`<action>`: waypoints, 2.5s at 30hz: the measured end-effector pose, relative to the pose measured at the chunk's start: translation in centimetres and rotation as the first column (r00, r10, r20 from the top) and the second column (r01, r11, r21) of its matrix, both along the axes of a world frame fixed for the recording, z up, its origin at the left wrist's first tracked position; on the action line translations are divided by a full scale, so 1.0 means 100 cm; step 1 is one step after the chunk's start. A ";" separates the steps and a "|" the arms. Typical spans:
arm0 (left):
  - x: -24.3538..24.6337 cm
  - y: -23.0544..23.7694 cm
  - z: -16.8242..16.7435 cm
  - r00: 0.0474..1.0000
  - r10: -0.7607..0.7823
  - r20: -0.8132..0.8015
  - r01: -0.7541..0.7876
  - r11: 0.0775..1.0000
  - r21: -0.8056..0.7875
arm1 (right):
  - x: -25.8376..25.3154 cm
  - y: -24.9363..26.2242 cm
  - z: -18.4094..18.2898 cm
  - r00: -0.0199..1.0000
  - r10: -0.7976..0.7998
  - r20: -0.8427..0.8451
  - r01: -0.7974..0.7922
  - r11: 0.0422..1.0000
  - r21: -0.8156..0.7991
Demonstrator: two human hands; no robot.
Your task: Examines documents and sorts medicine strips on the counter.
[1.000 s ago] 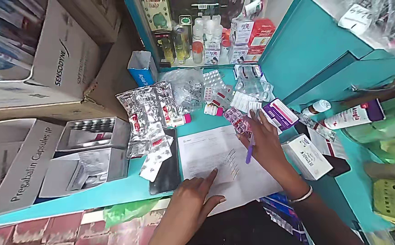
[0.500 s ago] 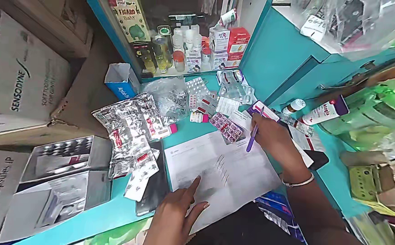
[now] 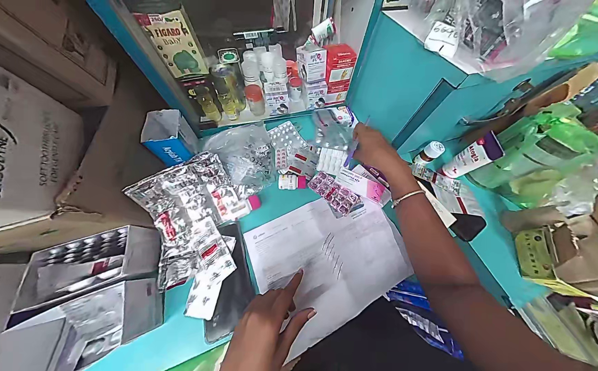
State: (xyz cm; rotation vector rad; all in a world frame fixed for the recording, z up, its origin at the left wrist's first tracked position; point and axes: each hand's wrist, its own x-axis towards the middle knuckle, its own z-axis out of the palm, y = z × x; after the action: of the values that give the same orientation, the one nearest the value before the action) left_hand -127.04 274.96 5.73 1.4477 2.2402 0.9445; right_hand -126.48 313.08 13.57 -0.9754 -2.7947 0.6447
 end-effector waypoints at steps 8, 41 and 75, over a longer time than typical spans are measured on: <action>-0.003 -0.004 -0.002 1.000 0.004 -0.003 -0.004 1.000 0.016 | 0.011 0.014 0.018 0.954 -0.040 -0.296 0.041 0.999 -0.002; -0.001 -0.011 -0.015 0.998 0.028 -0.056 -0.021 0.994 0.112 | 0.060 -0.024 0.048 0.881 -0.098 -0.462 -0.017 0.971 -0.238; 0.006 -0.005 -0.012 0.996 0.056 -0.072 -0.051 0.995 0.081 | -0.005 -0.009 -0.001 0.937 0.197 0.289 -0.229 0.970 0.080</action>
State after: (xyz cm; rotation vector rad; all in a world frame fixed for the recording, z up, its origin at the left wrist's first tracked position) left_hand -126.46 274.44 4.55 1.4868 2.3302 1.0233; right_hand -126.95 312.17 13.51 -0.8038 -3.1784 0.3901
